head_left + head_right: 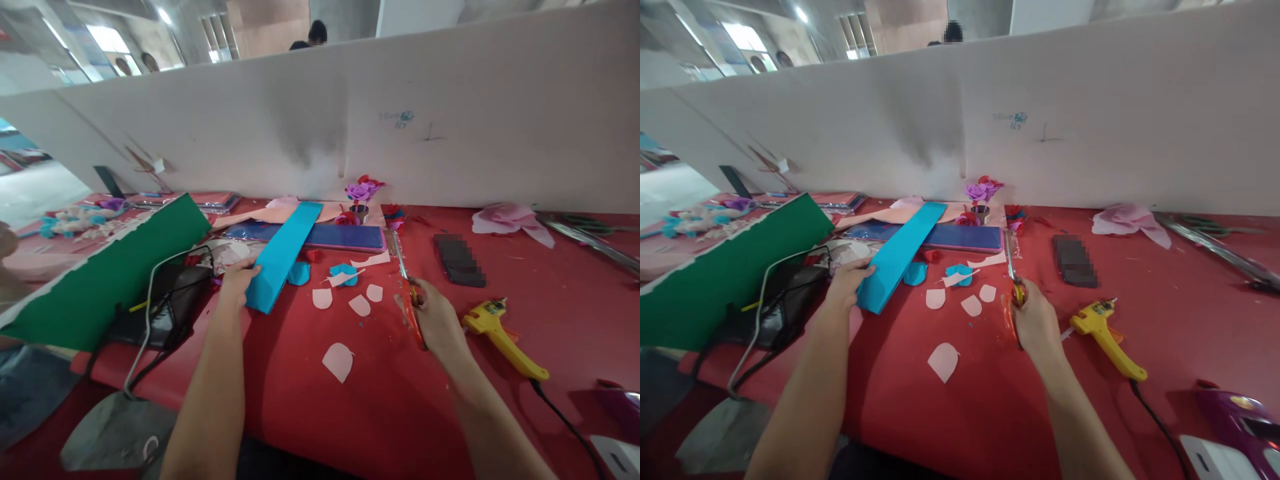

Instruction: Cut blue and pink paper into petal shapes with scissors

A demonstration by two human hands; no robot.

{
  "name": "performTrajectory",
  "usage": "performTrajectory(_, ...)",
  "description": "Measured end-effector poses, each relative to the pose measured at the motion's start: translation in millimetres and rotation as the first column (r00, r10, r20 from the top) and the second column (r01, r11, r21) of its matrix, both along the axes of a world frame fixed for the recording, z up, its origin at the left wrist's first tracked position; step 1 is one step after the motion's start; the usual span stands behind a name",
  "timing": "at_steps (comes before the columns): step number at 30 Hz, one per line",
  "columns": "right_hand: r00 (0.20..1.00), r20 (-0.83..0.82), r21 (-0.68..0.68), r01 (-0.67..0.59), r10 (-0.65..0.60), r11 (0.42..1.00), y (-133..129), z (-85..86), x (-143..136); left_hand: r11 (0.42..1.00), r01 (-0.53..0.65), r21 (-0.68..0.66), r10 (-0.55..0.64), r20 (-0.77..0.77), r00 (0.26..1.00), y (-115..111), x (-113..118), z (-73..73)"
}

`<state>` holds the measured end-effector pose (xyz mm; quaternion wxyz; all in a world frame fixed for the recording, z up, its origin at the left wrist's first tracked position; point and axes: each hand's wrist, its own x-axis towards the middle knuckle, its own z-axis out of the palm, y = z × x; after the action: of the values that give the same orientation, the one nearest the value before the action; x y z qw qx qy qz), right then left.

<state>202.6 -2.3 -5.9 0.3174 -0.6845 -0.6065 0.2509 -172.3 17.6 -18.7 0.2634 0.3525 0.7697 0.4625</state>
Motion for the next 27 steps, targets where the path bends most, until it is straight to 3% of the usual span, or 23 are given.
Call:
performTrajectory(3, 0.963, 0.27, -0.067, 0.006, 0.012, 0.998, -1.0, 4.6, -1.3, 0.999, -0.041, -0.018, 0.039, -0.102, 0.994, -3.5, -13.1, 0.1)
performTrajectory(6, 0.92, 0.39, -0.102, 0.008, 0.033, 0.995, -1.8, 6.6, -3.0, 0.995, -0.09, -0.05, 0.073, -0.269, 0.96, -7.7, -19.6, 0.4)
performTrajectory(10, 0.872, 0.483, -0.144, -0.01, 0.079, 0.989, -2.1, 3.6, -6.8, 0.99, -0.143, -0.006, 0.118, -0.531, 0.839, -11.6, 1.7, 5.0)
performTrajectory(11, 0.862, 0.499, -0.155, -0.015, 0.091, 0.988, -2.2, 2.5, -8.2, 0.994, -0.103, 0.023, 0.096, -0.601, 0.793, -12.1, 13.5, 6.0)
performTrajectory(13, 0.844, 0.525, -0.171, -0.021, 0.11, 0.985, -2.3, 0.2, -11.3, 0.989, 0.149, 0.004, -0.109, -0.662, 0.741, -13.2, 41.6, 6.7)
performTrajectory(14, 0.834, 0.539, -0.178, -0.023, 0.117, 0.984, -2.4, -0.7, -12.9, 0.944, 0.326, -0.039, -0.277, -0.63, 0.726, -14.1, 56.2, 6.1)
performTrajectory(15, 0.824, 0.553, -0.183, -0.023, 0.123, 0.983, -2.7, -1.4, -14.3, 0.865, 0.494, -0.085, -0.448, -0.576, 0.684, -15.3, 69.9, 5.1)
performTrajectory(17, 0.803, 0.581, -0.195, -0.024, 0.135, 0.981, -4.6, -1.1, -16.5, 0.721, 0.677, -0.145, -0.641, -0.512, 0.572, -18.7, 92.0, 2.4)
performTrajectory(19, 0.771, 0.619, -0.213, -0.016, 0.148, 0.977, -9.3, 2.4, -17.9, 0.671, 0.717, -0.19, -0.694, -0.499, 0.518, -22.2, 104.3, 0.1)
performTrajectory(24, 0.642, 0.75, -0.196, -0.013, 0.159, 0.98, -24.3, 21.7, -23.0, 0.665, 0.706, -0.243, -0.726, -0.431, 0.536, -25.5, 105.6, 0.2)
performTrajectory(27, 0.657, 0.742, -0.079, -0.115, 0.136, 0.99, -15.7, 25.8, -33.8, 0.652, 0.724, -0.225, -0.743, -0.381, 0.55, -24.6, 102.4, 0.0)
